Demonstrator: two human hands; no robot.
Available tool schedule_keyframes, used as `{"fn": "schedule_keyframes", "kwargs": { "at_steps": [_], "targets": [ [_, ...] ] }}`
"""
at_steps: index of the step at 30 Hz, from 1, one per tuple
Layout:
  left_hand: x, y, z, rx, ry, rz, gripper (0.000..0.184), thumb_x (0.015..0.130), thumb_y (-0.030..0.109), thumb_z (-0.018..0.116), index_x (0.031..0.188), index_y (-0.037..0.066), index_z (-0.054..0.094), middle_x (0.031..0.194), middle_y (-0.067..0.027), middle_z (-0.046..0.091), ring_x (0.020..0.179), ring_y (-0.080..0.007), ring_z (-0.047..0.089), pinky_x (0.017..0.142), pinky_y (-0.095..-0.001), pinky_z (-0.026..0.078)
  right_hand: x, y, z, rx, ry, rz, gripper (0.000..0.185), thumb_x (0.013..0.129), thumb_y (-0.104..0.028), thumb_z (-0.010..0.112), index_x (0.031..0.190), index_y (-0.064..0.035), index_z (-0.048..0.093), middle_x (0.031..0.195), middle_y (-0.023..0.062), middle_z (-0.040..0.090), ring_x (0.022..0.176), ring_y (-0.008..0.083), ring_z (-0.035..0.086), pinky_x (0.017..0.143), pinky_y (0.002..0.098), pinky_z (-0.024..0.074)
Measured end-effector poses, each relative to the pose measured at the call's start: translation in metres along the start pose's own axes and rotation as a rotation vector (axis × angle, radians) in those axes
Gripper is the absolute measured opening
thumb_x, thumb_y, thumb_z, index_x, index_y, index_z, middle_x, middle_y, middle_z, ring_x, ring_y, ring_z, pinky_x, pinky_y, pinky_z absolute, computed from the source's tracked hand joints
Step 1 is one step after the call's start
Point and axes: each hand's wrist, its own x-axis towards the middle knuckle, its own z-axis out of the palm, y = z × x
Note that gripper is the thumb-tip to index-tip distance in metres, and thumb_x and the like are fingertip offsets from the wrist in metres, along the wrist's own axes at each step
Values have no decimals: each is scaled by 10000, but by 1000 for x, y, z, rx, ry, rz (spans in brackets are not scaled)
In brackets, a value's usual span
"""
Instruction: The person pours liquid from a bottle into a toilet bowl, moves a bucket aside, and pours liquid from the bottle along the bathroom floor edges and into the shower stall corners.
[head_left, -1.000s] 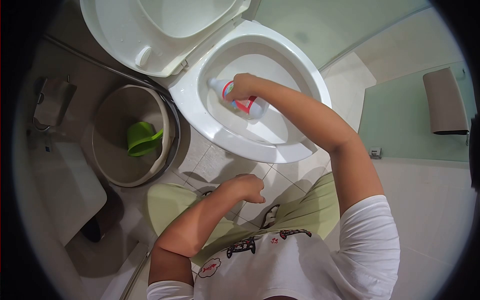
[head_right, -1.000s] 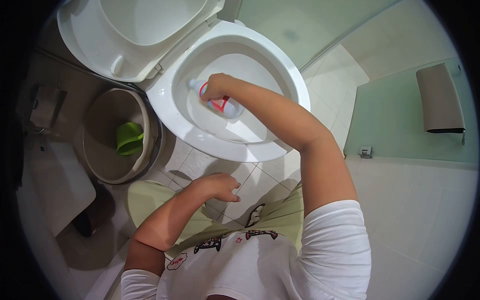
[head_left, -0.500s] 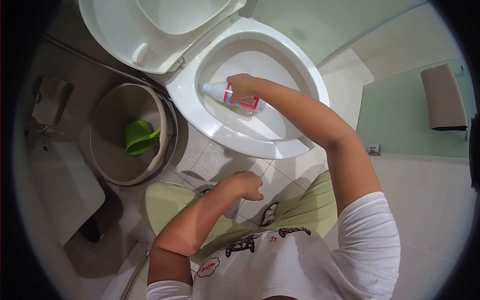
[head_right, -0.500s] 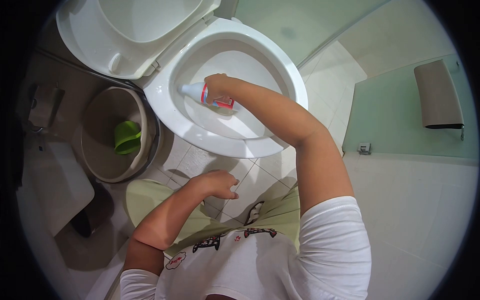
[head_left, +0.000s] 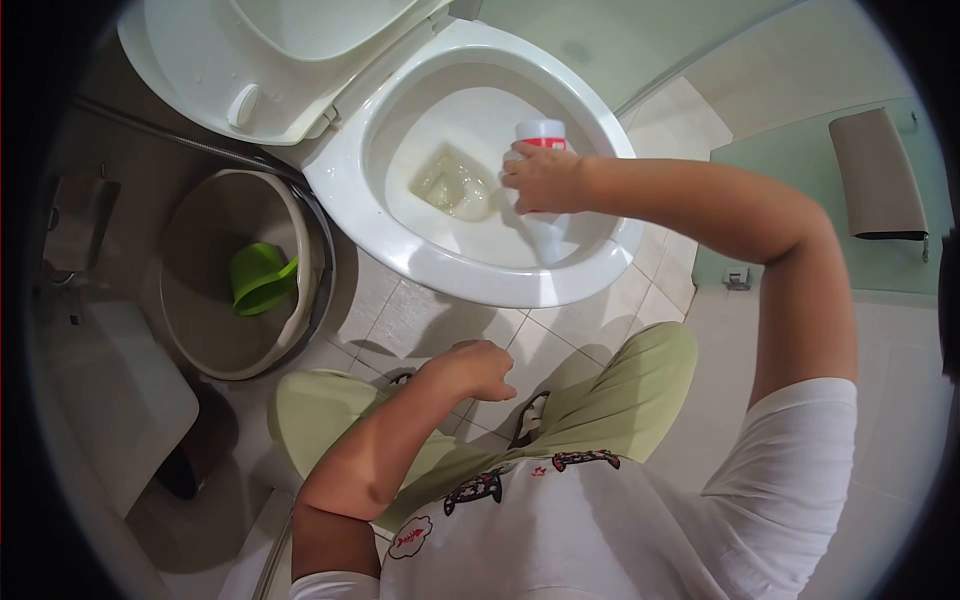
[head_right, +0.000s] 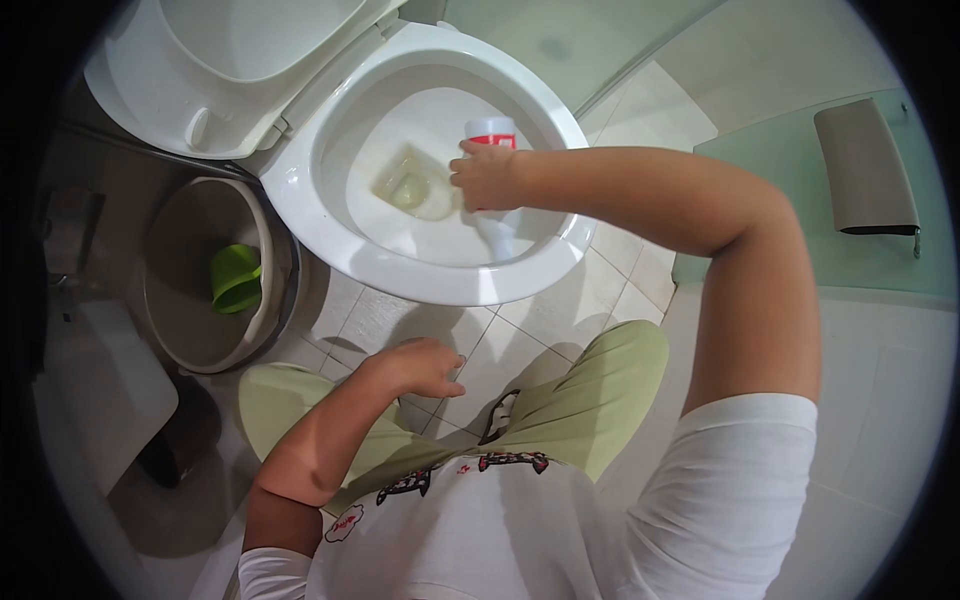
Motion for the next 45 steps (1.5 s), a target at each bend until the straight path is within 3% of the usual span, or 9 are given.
{"fn": "schedule_keyframes", "kwargs": {
  "at_steps": [8,14,20,23,25,30,37,41,45],
  "targets": [
    [-4,-2,0,-11,6,-26,544,760,394,620,1149,17,577,897,-208,644,879,-362,619,799,-419,488,-5,4,4,-33,-153,15,358,726,-144,654,1043,-311,642,1123,37,542,1226,242,409,1088,529,206],
    [0,-6,5,-22,29,-8,566,764,383,624,1171,-6,558,887,-209,647,885,-358,618,805,-403,486,41,1,-27,543,-124,94,528,646,-174,713,1152,-251,584,1096,76,570,1156,289,474,1003,515,316],
    [1,-3,0,-17,-8,-6,586,768,369,618,1202,-15,532,903,-189,655,890,-338,623,820,-392,483,94,13,-34,1587,-28,286,574,693,-321,732,1136,-5,548,952,140,623,835,259,607,716,370,499],
    [1,-4,-1,-20,-8,-17,592,771,360,616,1218,-15,519,915,-182,659,898,-334,622,829,-386,481,108,20,-19,1973,91,292,534,755,-378,688,1082,21,550,915,138,604,803,207,606,638,338,510],
    [2,-5,-3,-11,-7,-23,596,772,360,614,1228,-10,513,926,-186,658,914,-333,619,838,-382,479,113,27,-6,2353,287,476,547,776,-375,674,1127,16,519,1036,159,587,892,259,611,735,407,524],
    [-1,-2,-10,-8,-34,-23,605,773,373,606,1236,-5,509,968,-178,655,948,-331,610,854,-371,473,97,39,15,2590,718,883,562,831,-365,615,1199,2,402,1032,194,557,919,306,602,790,465,521],
    [3,-5,-11,46,-177,22,674,748,433,622,1252,2,503,1129,-188,603,1040,-317,580,893,-351,453,31,-5,9,3159,1377,968,451,916,-375,481,1199,-37,386,1124,173,512,994,317,557,810,507,493],
    [6,-4,-14,77,-192,29,671,753,437,619,1249,0,504,1131,-185,604,1049,-316,575,901,-354,447,20,-34,7,3325,1509,1103,406,938,-373,434,1211,-77,382,1130,160,513,1006,313,550,857,527,459],
    [0,-6,-15,84,-184,10,655,764,437,613,1243,1,511,1135,-190,600,1055,-316,572,906,-356,444,30,-21,5,3222,1330,1257,401,922,-362,457,1217,-98,392,1091,144,543,942,292,580,831,526,454]
  ]
}}
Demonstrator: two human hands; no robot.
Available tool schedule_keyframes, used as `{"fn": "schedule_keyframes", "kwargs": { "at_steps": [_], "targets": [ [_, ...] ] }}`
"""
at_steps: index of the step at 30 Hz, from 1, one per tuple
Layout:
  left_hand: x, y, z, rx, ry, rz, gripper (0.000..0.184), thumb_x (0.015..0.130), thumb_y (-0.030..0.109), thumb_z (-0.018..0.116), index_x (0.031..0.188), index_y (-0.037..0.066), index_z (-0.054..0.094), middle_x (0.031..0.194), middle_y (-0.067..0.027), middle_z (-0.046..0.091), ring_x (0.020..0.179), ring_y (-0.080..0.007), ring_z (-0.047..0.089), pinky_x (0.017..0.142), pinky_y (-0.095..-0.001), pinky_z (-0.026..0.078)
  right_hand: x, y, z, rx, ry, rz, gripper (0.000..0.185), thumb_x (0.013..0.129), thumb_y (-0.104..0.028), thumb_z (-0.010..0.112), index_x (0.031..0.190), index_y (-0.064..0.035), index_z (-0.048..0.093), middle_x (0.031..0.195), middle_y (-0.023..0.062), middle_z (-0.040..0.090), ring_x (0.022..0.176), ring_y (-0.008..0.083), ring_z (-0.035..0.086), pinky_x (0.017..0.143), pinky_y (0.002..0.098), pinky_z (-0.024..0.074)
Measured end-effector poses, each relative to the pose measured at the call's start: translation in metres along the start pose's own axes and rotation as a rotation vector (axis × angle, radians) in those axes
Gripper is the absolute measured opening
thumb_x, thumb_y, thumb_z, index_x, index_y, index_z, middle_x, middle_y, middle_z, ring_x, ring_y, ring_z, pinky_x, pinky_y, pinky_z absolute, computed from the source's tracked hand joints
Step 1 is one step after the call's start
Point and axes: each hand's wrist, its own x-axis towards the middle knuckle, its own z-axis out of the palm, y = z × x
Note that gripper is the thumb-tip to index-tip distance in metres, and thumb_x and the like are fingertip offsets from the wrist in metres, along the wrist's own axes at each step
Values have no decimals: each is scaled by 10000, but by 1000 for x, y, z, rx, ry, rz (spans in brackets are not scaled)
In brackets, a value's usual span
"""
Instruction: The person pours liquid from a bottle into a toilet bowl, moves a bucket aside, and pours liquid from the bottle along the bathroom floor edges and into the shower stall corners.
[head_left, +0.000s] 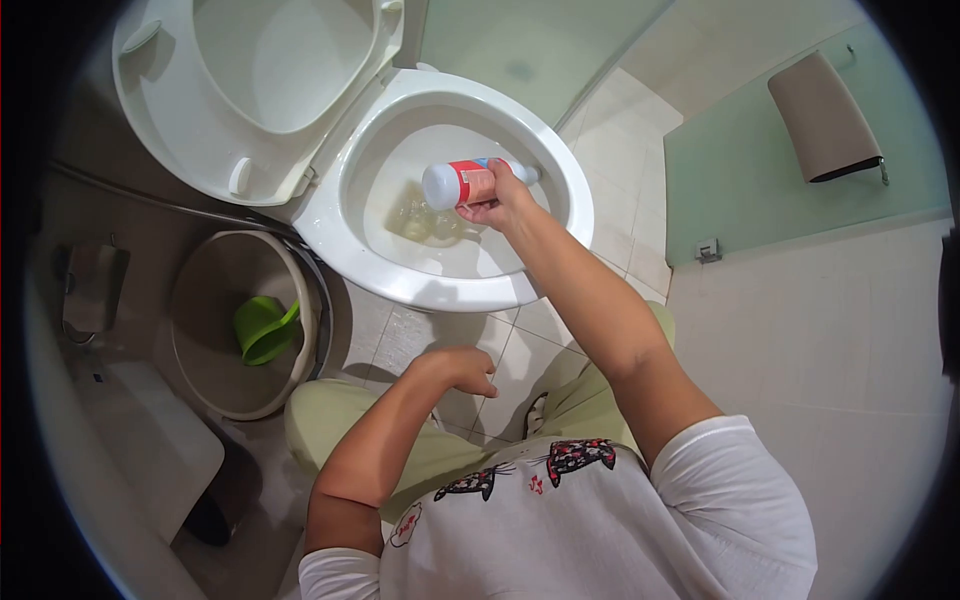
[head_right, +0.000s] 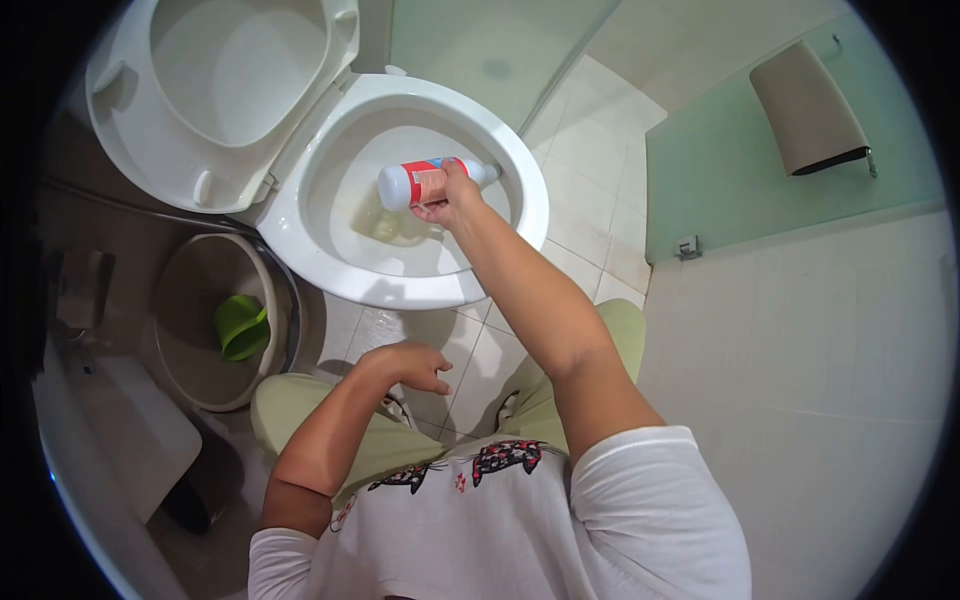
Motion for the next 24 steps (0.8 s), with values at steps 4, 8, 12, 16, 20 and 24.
{"fn": "schedule_keyframes", "kwargs": {
  "at_steps": [4,8,12,16,20,24],
  "targets": [
    [-11,4,1,-41,59,-9,637,772,428,613,1241,9,515,1110,-185,613,1050,-316,574,911,-360,443,32,-1,48,-227,-51,2,438,882,-349,512,1227,-106,391,1080,137,554,933,288,587,807,518,453],
    [-23,10,3,-38,91,-38,624,771,415,620,1240,15,519,1093,-176,623,1036,-313,581,902,-364,448,49,24,95,-632,-105,-35,536,796,-309,612,1231,-83,398,1058,140,566,886,294,604,767,513,463],
    [-30,14,-2,-81,124,-60,608,768,394,624,1236,20,524,1082,-172,628,1014,-312,591,890,-367,457,41,50,101,-942,-129,-141,536,702,-243,712,1112,38,511,938,158,613,723,252,644,637,455,517],
    [-17,8,6,-29,126,-21,598,761,389,619,1215,9,535,1066,-179,629,1009,-318,591,883,-371,461,20,45,63,-2064,-563,-781,712,611,-316,767,1198,4,522,949,200,634,861,318,619,796,406,487],
    [-10,7,12,-26,125,-4,583,760,386,614,1194,4,548,1054,-186,630,1000,-324,593,876,-377,464,-4,29,49,-2523,-917,-768,632,642,-258,741,1218,-96,535,1088,165,563,1064,332,518,886,397,449],
    [-7,9,16,-50,143,-23,576,758,383,613,1188,5,551,1027,-188,635,981,-328,598,864,-385,468,-14,-7,28,-2934,-1263,-1123,448,698,-166,688,1133,-228,605,1120,99,512,1201,302,402,978,410,391]
  ]
}}
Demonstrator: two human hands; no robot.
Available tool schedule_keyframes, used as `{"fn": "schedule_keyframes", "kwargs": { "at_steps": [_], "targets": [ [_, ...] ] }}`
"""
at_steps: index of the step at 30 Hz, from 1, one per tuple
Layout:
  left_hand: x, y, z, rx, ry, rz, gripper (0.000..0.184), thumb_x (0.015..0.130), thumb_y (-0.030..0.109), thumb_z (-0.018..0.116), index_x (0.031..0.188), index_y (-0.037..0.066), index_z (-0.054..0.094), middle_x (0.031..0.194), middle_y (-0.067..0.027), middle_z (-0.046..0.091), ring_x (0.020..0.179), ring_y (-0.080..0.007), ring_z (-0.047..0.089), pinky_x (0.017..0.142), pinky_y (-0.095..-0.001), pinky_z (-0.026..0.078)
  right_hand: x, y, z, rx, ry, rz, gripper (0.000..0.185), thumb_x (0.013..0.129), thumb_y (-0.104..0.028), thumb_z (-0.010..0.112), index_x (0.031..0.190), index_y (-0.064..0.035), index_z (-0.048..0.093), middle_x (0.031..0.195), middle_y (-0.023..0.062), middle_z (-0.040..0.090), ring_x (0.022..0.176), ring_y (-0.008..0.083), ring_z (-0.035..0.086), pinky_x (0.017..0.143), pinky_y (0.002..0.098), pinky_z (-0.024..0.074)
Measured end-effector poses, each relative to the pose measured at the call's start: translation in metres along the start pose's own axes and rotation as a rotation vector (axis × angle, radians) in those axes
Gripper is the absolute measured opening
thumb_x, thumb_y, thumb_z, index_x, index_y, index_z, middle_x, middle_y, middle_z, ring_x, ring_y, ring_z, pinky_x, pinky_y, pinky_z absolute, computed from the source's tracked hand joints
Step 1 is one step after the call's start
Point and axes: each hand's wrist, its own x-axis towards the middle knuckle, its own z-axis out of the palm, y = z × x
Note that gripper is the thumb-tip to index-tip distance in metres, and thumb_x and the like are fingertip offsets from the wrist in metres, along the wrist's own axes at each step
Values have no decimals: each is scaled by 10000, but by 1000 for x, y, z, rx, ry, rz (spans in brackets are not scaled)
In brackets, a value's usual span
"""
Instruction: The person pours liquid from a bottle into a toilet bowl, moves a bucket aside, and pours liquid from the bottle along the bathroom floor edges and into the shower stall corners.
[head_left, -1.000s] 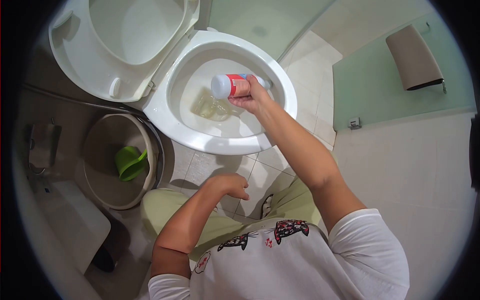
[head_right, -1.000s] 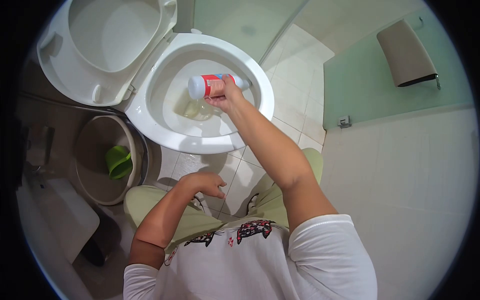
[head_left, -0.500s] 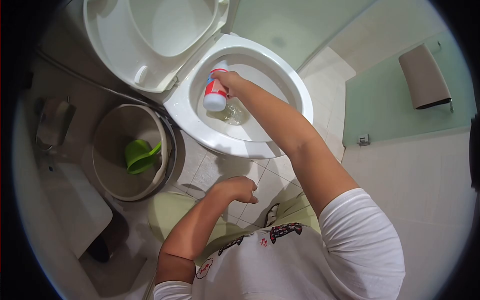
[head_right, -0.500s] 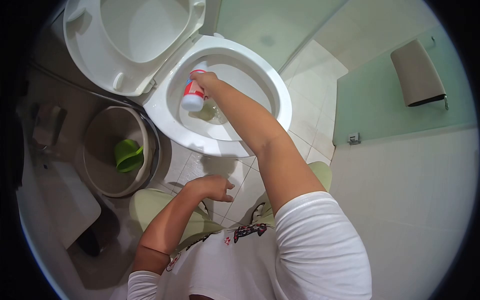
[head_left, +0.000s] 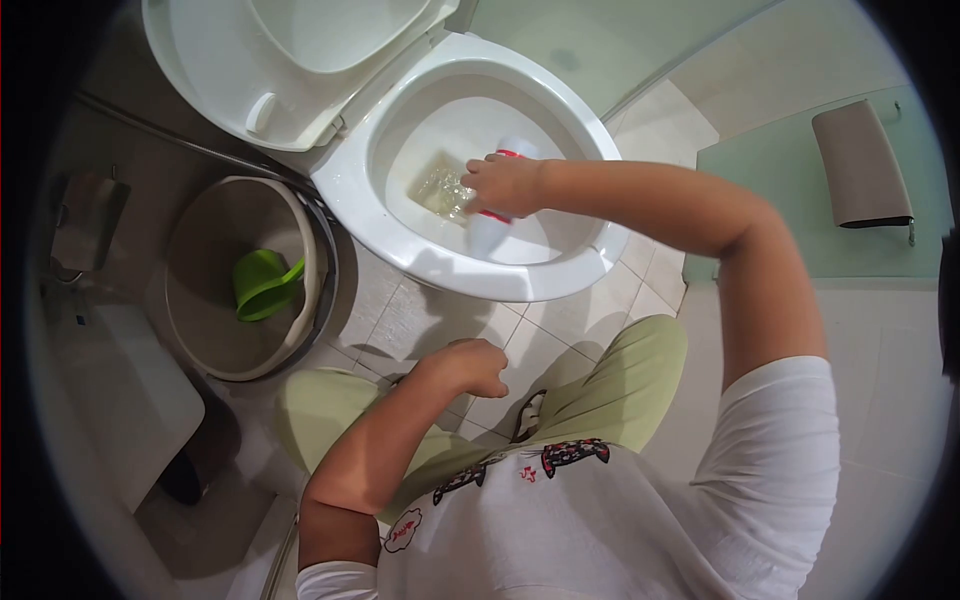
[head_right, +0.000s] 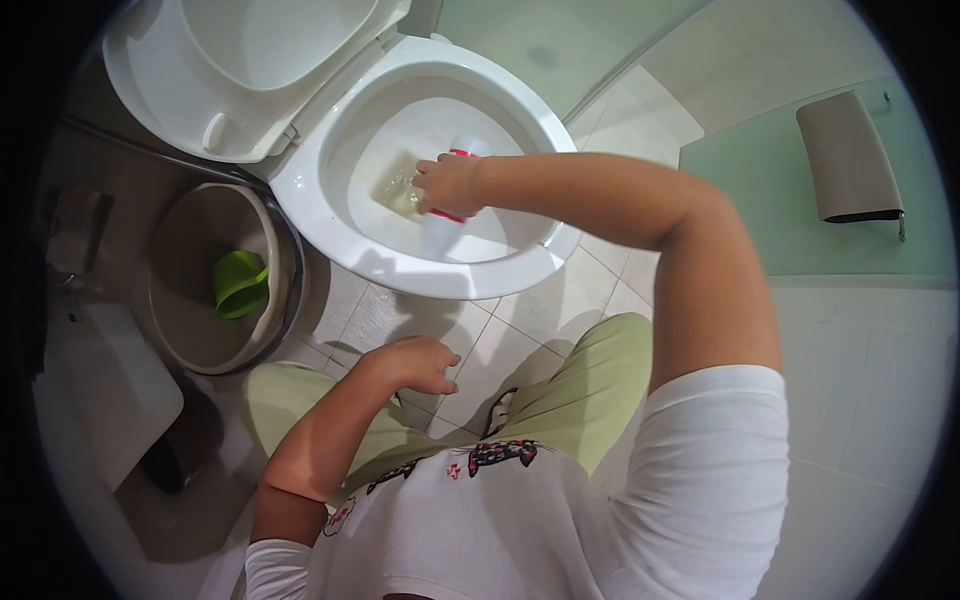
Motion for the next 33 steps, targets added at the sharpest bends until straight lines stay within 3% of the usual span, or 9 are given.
{"fn": "schedule_keyframes", "kwargs": {
  "at_steps": [3,9,16,20,22,26,30,32,33],
  "targets": [
    [-1,5,2,-26,-7,-34,573,754,382,614,1191,16,552,1019,-183,637,975,-325,601,854,-389,473,-24,10,7,-322,-121,-184,317,714,-148,660,1003,-278,664,1139,53,523,1222,264,391,1073,483,277],
    [-4,20,6,-27,42,-27,554,747,378,618,1190,51,559,1021,-158,640,960,-313,604,837,-391,479,-30,47,2,-720,-339,-62,286,699,-235,688,982,-272,679,1289,-2,490,1320,235,278,1112,573,1],
    [-12,26,13,-75,108,-73,572,749,359,624,1218,43,539,984,-151,649,943,-311,609,827,-395,480,-22,34,5,-719,-339,9,328,689,-241,704,1016,-239,676,1234,3,527,1320,246,273,1089,606,35],
    [-22,31,8,-122,87,-111,582,750,351,629,1228,34,531,919,-155,660,909,-319,618,820,-395,482,-22,6,-13,-257,-448,-8,516,651,-249,708,1156,-223,612,1184,47,547,1320,286,257,1033,631,174],
    [-21,32,10,-115,82,-107,581,753,349,628,1231,34,528,864,-158,665,877,-325,625,809,-395,484,-11,0,-22,357,-460,190,518,629,-280,719,1134,-209,629,1230,112,505,1256,324,356,1076,561,185],
    [-18,27,17,-96,95,-91,578,757,344,625,1230,27,526,860,-162,663,866,-329,625,800,-394,486,42,1,-29,1037,-201,257,662,659,-407,717,1137,25,565,1129,177,571,972,281,564,847,341,453],
    [-17,27,13,-115,104,-97,574,757,340,625,1222,17,530,859,-171,661,862,-337,623,792,-401,485,66,13,-30,1374,35,517,554,730,-420,685,1069,2,570,982,138,602,841,249,600,708,373,491],
    [-15,28,12,-116,112,-101,568,755,339,625,1213,15,536,861,-175,659,863,-339,622,791,-403,484,74,29,-13,1858,455,877,497,780,-392,655,1079,-12,544,958,137,598,832,238,603,680,392,509],
    [-11,26,11,-91,109,-86,561,756,340,624,1206,16,541,859,-177,658,869,-339,620,795,-404,482,71,40,-8,1854,462,879,497,780,-392,655,1079,-12,544,958,137,598,832,238,603,680,392,509]
  ]
}}
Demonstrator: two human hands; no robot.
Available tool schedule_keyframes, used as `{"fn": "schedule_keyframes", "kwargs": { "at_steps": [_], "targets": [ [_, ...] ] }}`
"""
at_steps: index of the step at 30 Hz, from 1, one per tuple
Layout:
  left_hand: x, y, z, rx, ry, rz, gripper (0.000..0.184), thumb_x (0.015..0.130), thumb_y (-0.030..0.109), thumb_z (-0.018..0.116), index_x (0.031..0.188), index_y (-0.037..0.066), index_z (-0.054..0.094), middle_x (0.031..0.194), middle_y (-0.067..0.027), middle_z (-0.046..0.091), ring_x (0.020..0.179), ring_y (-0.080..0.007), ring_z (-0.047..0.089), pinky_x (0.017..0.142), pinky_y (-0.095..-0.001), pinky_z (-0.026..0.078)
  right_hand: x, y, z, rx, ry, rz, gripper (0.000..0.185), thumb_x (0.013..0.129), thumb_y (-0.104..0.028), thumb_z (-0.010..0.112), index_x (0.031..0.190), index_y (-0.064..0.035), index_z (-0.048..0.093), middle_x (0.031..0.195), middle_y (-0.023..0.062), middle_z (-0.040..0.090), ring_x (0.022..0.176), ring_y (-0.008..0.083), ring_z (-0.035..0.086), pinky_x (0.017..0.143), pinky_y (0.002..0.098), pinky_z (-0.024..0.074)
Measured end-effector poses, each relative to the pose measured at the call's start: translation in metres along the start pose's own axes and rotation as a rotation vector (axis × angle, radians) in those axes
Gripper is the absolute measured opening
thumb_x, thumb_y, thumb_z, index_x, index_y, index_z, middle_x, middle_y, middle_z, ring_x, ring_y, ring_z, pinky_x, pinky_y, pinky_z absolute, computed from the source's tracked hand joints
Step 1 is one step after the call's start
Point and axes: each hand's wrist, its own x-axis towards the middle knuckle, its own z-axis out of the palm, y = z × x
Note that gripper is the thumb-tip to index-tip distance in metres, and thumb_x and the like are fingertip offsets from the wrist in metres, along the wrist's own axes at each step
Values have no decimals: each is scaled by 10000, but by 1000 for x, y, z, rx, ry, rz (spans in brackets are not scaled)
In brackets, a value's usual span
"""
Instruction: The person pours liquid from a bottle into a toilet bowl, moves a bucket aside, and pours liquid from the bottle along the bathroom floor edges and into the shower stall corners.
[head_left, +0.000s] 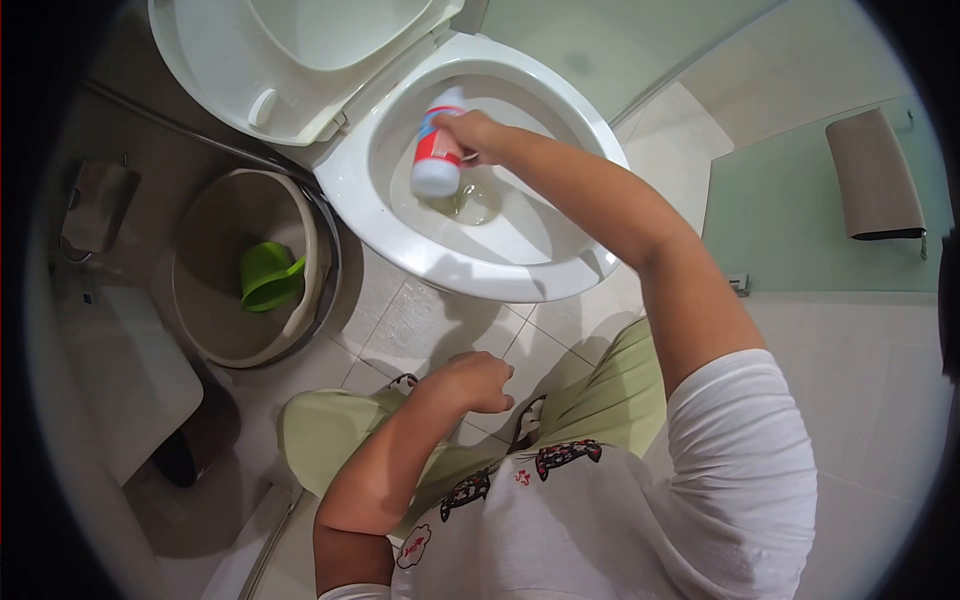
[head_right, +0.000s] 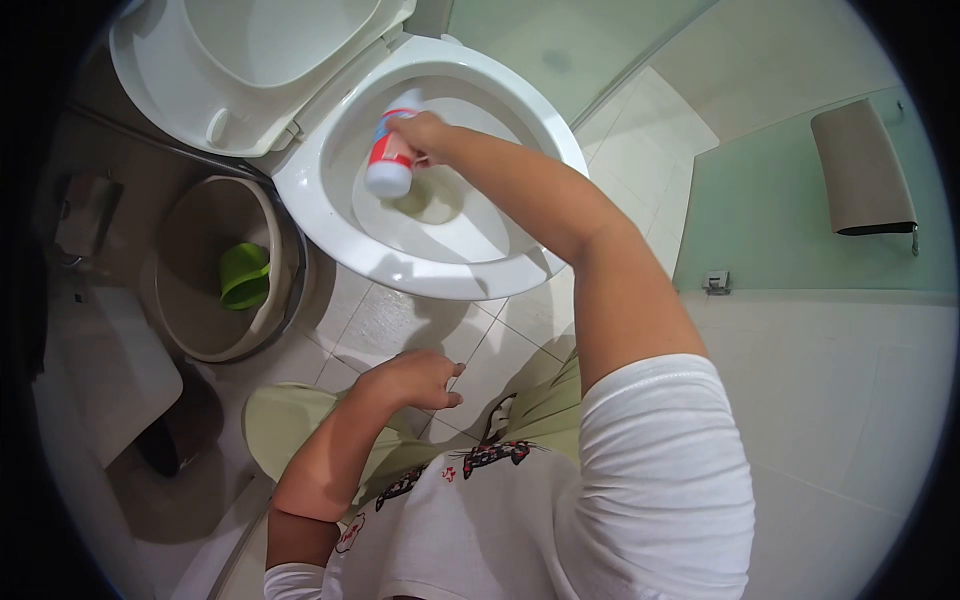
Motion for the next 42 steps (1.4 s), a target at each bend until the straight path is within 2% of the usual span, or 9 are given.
{"fn": "schedule_keyframes", "kwargs": {
  "at_steps": [8,15,21,26,34,38,39,41,42],
  "targets": [
    [12,-9,-10,78,-52,52,556,755,360,621,1193,25,552,885,-179,654,901,-339,613,823,-398,476,-54,59,-50,820,253,123,396,864,-328,563,1121,-48,452,967,144,558,835,263,597,702,444,521],
    [10,-13,-13,62,-40,99,554,746,361,627,1171,12,561,913,-182,652,918,-341,610,837,-399,473,-91,78,-49,890,257,195,418,880,-366,549,1149,-57,466,994,150,566,864,260,584,750,445,525],
    [-7,-4,-14,11,3,54,332,688,258,616,888,-4,658,913,-187,651,879,-329,624,775,-406,498,1,35,-34,196,470,-49,578,711,-341,710,1106,35,517,954,178,619,845,289,624,717,443,518],
    [-26,8,-17,-21,89,23,258,667,194,606,836,13,678,864,-176,658,851,-311,634,736,-394,508,12,24,-4,-568,426,-378,591,633,-270,742,1128,-9,551,909,218,607,806,337,614,734,394,495],
    [-43,23,-18,-98,159,-59,254,684,172,606,851,-7,672,856,-178,653,836,-308,633,725,-389,505,-63,25,25,-1006,-68,-784,671,588,-112,739,1218,-72,511,968,182,538,962,355,515,866,410,437],
    [-120,26,-28,-248,676,32,329,775,252,619,978,-5,642,859,-187,649,828,-313,625,747,-365,492,-72,39,-2,-858,-258,-694,687,606,-82,736,1243,-55,483,1017,150,536,1005,310,516,891,401,427],
    [-157,16,-30,-524,818,133,296,794,246,618,961,5,656,861,-184,652,822,-296,629,722,-344,489,-72,41,-10,-862,-276,-712,687,606,-82,736,1243,-55,483,1017,150,536,1005,310,516,891,401,427],
    [-195,-19,-10,-645,1283,17,269,827,265,624,888,10,683,823,-131,671,753,-193,624,674,-306,487,-73,44,-26,-453,-330,-574,680,642,-80,728,1264,-36,457,1058,109,542,1044,253,509,903,387,419],
    [-203,-44,3,-948,1305,-207,321,839,316,625,950,18,671,832,-106,654,779,-177,606,671,-304,495,-77,40,-34,-461,-356,-582,680,642,-80,728,1264,-36,457,1058,109,542,1044,253,509,903,387,419]
  ]
}}
